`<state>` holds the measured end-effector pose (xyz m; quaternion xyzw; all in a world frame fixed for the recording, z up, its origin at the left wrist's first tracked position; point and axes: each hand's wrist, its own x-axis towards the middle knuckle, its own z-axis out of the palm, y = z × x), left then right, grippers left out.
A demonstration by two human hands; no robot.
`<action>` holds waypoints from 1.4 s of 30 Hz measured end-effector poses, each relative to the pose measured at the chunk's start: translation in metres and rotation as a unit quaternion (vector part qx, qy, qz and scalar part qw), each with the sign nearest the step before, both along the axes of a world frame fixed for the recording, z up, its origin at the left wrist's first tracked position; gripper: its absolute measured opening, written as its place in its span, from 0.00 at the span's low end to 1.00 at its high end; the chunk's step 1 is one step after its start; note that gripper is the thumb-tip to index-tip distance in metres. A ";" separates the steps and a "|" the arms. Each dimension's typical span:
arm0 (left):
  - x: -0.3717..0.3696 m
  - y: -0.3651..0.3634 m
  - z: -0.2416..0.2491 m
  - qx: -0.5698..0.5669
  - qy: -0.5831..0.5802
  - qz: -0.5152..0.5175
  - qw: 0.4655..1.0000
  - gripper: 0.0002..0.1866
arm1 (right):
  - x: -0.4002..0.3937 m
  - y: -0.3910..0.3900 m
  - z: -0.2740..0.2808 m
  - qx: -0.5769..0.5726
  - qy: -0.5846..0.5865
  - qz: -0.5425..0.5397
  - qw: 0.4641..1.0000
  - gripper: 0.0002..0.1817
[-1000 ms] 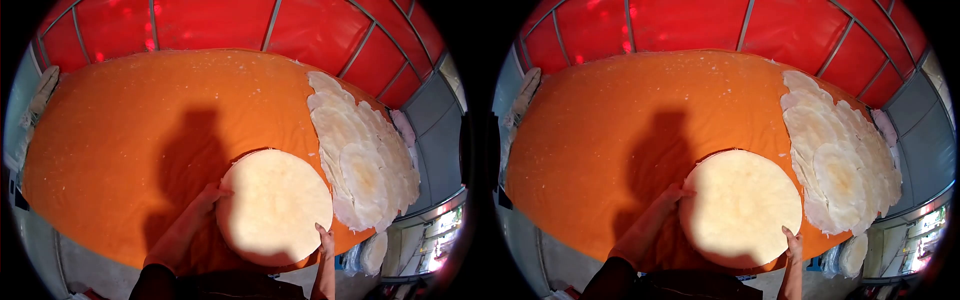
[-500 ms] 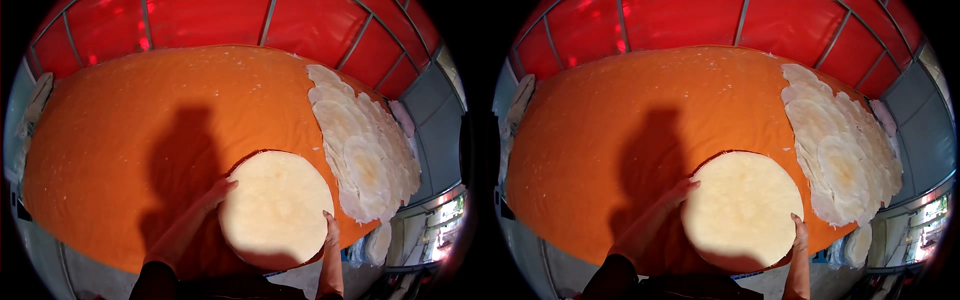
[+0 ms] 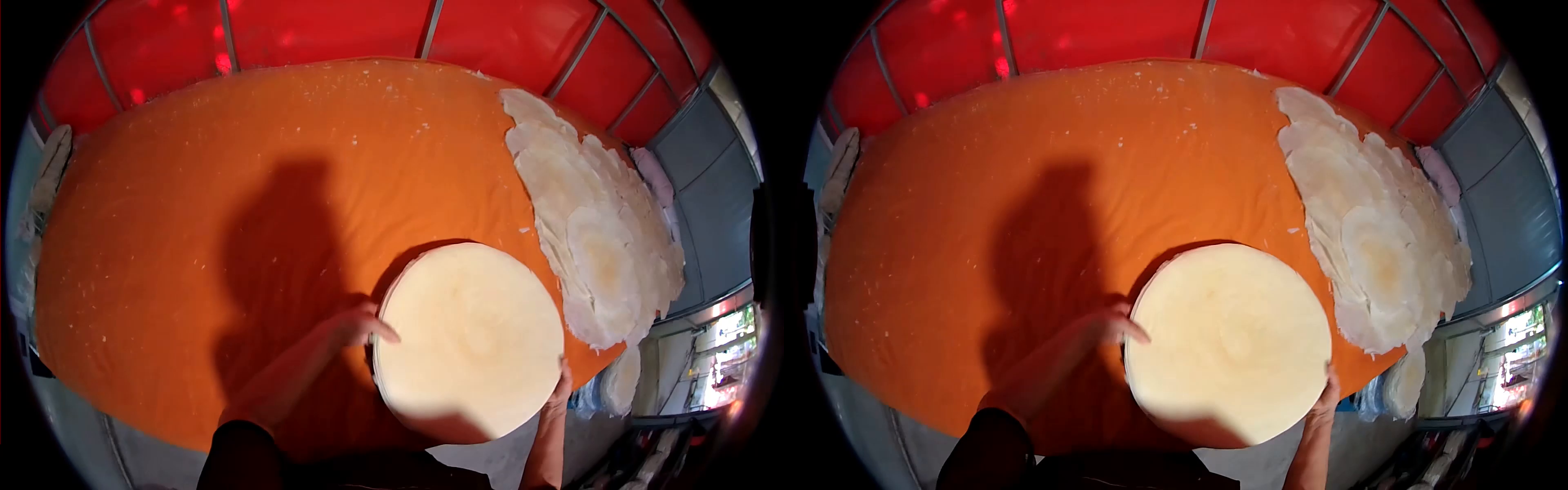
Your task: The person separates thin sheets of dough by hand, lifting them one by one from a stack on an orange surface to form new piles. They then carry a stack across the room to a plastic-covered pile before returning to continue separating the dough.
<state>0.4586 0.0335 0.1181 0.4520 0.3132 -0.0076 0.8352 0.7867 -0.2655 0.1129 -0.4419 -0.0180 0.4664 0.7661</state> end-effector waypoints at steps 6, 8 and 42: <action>-0.004 -0.028 -0.003 -0.126 -0.068 0.153 0.978 0.24 | 0.017 0.003 -0.021 -0.054 -0.074 0.026 0.995 0.24; 0.000 -0.036 -0.016 -0.008 -0.021 0.194 0.981 0.26 | 0.027 0.006 -0.030 -0.104 -0.119 0.047 0.986 0.22; 0.142 -0.141 -0.024 0.063 0.110 -0.012 0.992 0.22 | -0.013 -0.035 -0.058 -0.060 -0.107 -0.002 0.992 0.17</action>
